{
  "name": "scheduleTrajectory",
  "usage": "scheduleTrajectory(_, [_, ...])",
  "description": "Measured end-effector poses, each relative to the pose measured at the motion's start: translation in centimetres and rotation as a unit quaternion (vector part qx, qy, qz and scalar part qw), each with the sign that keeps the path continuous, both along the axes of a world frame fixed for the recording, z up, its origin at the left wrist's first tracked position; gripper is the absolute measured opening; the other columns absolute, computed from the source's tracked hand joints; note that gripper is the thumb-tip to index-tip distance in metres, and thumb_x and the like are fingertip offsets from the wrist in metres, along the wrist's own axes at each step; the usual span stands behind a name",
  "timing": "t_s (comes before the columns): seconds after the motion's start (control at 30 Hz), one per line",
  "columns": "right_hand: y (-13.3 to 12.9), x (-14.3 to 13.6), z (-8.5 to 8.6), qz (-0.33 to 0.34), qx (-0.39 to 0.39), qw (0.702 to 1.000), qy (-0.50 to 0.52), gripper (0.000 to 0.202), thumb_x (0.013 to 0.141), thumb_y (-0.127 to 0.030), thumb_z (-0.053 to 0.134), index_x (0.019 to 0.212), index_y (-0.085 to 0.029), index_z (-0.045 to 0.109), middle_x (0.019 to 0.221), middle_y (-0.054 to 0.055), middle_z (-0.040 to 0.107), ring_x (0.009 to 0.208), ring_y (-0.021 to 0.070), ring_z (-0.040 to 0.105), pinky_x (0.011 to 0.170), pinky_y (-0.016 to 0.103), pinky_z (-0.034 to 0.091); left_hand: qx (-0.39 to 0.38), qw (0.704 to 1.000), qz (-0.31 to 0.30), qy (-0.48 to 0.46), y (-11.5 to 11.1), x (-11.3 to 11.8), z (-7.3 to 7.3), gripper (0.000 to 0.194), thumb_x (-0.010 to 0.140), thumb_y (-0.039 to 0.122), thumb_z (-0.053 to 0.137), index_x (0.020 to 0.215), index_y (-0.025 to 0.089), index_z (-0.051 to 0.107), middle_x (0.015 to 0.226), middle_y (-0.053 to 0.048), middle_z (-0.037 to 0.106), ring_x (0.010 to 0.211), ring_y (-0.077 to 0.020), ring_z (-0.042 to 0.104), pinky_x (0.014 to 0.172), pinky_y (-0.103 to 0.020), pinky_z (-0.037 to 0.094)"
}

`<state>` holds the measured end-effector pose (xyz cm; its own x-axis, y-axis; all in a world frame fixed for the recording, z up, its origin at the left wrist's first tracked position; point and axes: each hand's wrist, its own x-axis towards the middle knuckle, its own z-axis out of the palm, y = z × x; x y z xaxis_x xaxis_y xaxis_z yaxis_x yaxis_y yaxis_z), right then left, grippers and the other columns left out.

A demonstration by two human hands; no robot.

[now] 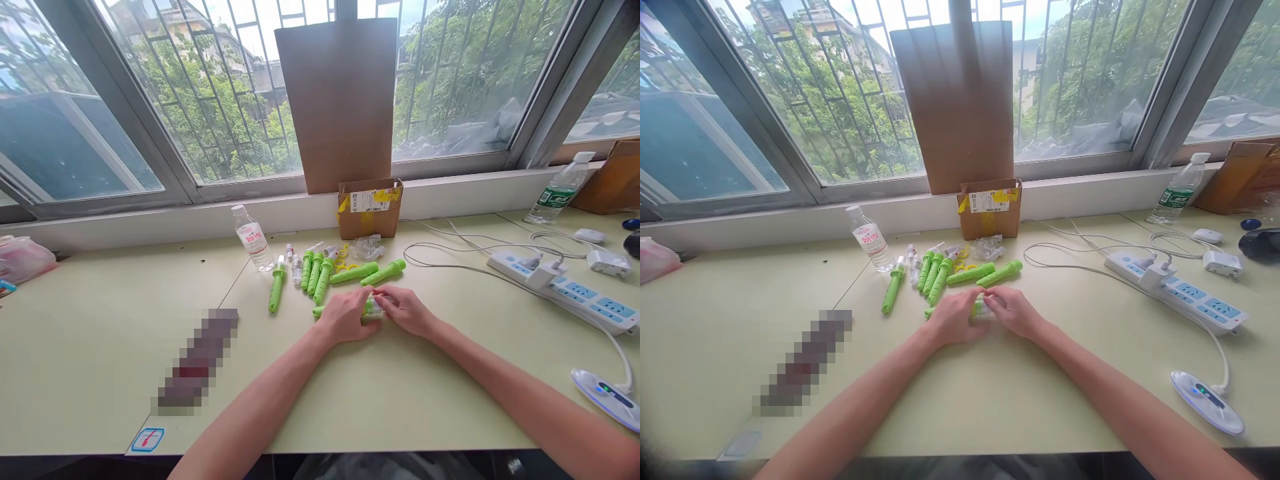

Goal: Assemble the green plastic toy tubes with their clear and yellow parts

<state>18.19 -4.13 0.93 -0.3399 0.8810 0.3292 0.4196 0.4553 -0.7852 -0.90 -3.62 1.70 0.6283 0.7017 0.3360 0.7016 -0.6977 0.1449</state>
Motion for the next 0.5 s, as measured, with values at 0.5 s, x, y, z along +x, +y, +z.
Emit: scheduleTrajectory(0.5, [-0.81, -0.89, 0.78, 0.033, 0.053, 0.995, -0.083, 0.021, 0.076, -0.036, 0.065, 0.089, -0.019, 0.067, 0.072, -0.001, 0.066, 0.063, 0.0147, 0.056, 0.059, 0.024, 0.043, 0.007, 1.0, -0.025, -0.009, -0.06, 0.33, -0.79, 0.051, 0.075, 0.024, 0.054, 0.124, 0.012, 0.043, 0.102, -0.014, 0.066, 0.087, -0.0301, 0.064, 0.063, -0.034, 0.047])
